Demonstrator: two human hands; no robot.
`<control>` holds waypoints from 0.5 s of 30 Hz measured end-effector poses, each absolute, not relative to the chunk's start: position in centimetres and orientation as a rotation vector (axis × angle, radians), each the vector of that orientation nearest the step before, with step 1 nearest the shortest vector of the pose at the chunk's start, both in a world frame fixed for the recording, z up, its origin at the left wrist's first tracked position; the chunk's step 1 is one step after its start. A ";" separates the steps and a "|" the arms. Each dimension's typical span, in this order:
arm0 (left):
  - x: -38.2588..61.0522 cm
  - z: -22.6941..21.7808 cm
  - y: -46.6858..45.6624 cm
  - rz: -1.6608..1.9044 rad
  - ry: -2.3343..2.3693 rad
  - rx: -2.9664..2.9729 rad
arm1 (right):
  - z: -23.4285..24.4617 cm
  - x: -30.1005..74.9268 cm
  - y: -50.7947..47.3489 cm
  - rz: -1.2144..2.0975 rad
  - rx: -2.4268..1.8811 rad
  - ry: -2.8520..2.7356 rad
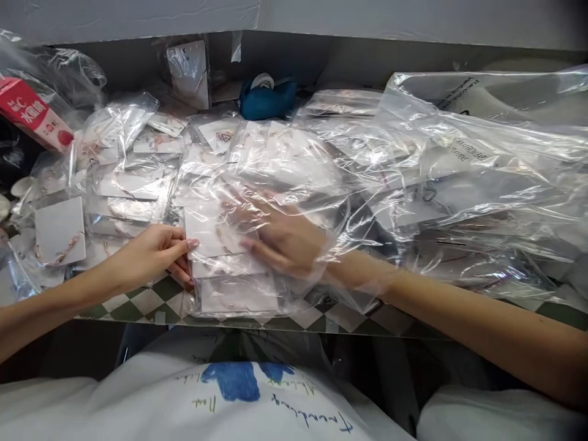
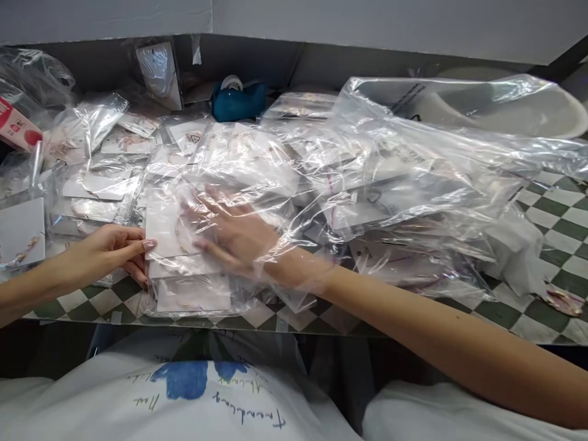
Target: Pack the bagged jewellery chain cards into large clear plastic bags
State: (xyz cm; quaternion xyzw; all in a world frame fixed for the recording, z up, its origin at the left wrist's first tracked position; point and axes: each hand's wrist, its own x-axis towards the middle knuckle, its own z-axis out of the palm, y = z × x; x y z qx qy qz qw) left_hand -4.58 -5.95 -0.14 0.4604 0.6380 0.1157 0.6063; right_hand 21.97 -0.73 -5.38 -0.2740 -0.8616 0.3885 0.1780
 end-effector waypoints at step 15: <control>-4.4 1.6 -5.4 0.090 1.510 1.252 | -2.9 24.5 -2.3 1.440 -0.998 -2.303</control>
